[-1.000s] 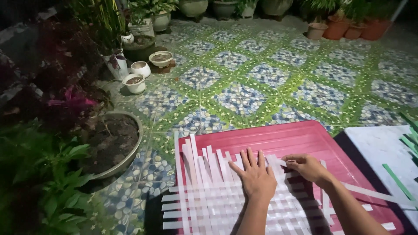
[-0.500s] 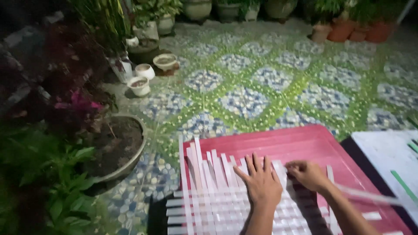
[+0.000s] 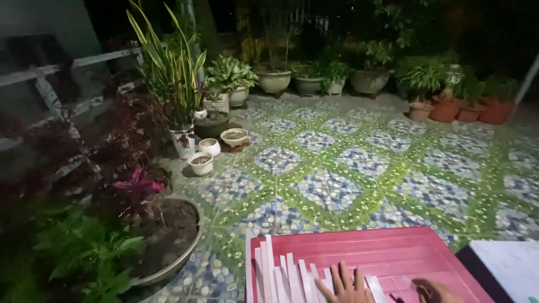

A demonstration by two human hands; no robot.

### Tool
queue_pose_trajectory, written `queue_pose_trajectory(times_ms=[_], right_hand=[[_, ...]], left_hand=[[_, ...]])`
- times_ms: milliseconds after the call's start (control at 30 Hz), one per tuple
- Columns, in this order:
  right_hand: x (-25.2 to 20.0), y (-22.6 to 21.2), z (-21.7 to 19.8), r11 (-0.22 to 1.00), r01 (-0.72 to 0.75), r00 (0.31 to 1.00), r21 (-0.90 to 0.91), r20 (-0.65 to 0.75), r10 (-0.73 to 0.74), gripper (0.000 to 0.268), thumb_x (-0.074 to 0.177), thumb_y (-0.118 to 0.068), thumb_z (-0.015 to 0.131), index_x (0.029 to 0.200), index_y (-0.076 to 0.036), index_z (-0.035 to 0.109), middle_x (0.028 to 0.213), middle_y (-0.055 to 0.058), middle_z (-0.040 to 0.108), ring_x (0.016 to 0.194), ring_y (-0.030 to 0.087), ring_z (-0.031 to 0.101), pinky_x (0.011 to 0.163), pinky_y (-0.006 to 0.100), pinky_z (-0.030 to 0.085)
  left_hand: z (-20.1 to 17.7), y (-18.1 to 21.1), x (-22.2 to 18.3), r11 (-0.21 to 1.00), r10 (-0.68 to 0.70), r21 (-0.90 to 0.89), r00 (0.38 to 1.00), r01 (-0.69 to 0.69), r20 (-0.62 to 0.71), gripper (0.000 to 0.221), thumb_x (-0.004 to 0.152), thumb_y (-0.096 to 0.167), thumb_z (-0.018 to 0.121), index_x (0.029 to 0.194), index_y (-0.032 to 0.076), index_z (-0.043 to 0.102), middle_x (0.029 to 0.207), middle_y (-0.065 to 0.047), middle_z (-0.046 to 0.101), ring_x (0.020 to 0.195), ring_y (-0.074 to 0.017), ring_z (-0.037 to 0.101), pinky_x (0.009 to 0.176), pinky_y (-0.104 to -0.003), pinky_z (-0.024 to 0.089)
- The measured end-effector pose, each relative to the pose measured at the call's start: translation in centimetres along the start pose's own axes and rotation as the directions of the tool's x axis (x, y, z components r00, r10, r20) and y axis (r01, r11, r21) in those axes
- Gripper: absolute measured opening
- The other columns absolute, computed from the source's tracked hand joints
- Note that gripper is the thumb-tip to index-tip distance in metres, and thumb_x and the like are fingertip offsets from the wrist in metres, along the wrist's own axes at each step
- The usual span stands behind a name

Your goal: The person is weaving white plastic strips together on a small pink table to create a mat.

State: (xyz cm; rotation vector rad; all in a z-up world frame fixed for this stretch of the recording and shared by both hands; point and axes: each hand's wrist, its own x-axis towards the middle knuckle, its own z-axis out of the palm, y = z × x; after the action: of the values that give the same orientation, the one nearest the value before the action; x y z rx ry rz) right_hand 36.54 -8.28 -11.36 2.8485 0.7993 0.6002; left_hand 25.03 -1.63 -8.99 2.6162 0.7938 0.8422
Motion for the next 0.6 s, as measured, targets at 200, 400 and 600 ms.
queue_pose_trajectory(times_ms=[200, 400, 600], right_hand=[[-7.1, -4.0, -9.8, 0.781, 0.235, 0.942, -0.579, 0.333, -0.037, 0.044, 0.085, -0.034, 0.051, 0.122, -0.024, 0.029, 0.118, 0.008, 0.026, 0.111, 0.018, 0.025, 0.088, 0.037, 0.011], [-12.8, 14.6, -7.7, 0.557, -0.361, 0.930, 0.748, 0.240, 0.279, 0.014, 0.071, -0.016, 0.072, 0.083, -0.013, 0.078, 0.077, -0.001, 0.078, 0.072, 0.006, 0.070, 0.066, 0.021, 0.051], [-10.3, 12.4, -11.6, 0.673, -0.402, 0.898, 0.621, 0.413, 0.154, 0.024, 0.076, -0.027, 0.064, 0.095, -0.017, 0.075, 0.089, -0.004, 0.077, 0.080, 0.009, 0.074, 0.068, 0.023, 0.051]], left_hand=[[-0.3, 0.5, -4.6, 0.980, 0.197, 0.072, 0.908, -0.183, -0.370, 0.073, 0.042, 0.023, 0.069, 0.114, 0.028, 0.058, 0.136, -0.013, 0.034, 0.125, -0.0365, 0.024, 0.083, -0.076, 0.010], [-13.2, 2.6, -7.5, 0.965, 0.248, -0.236, 0.700, -0.116, 0.670, 0.045, 0.088, 0.031, 0.030, 0.133, 0.025, 0.028, 0.146, -0.011, 0.004, 0.133, -0.0323, -0.002, 0.091, -0.075, -0.008], [-11.0, 1.7, -8.2, 0.960, 0.281, -0.158, 0.821, -0.232, 0.497, 0.051, 0.087, 0.039, 0.030, 0.133, 0.018, 0.031, 0.142, -0.007, 0.020, 0.130, -0.0343, 0.009, 0.090, -0.075, -0.008]])
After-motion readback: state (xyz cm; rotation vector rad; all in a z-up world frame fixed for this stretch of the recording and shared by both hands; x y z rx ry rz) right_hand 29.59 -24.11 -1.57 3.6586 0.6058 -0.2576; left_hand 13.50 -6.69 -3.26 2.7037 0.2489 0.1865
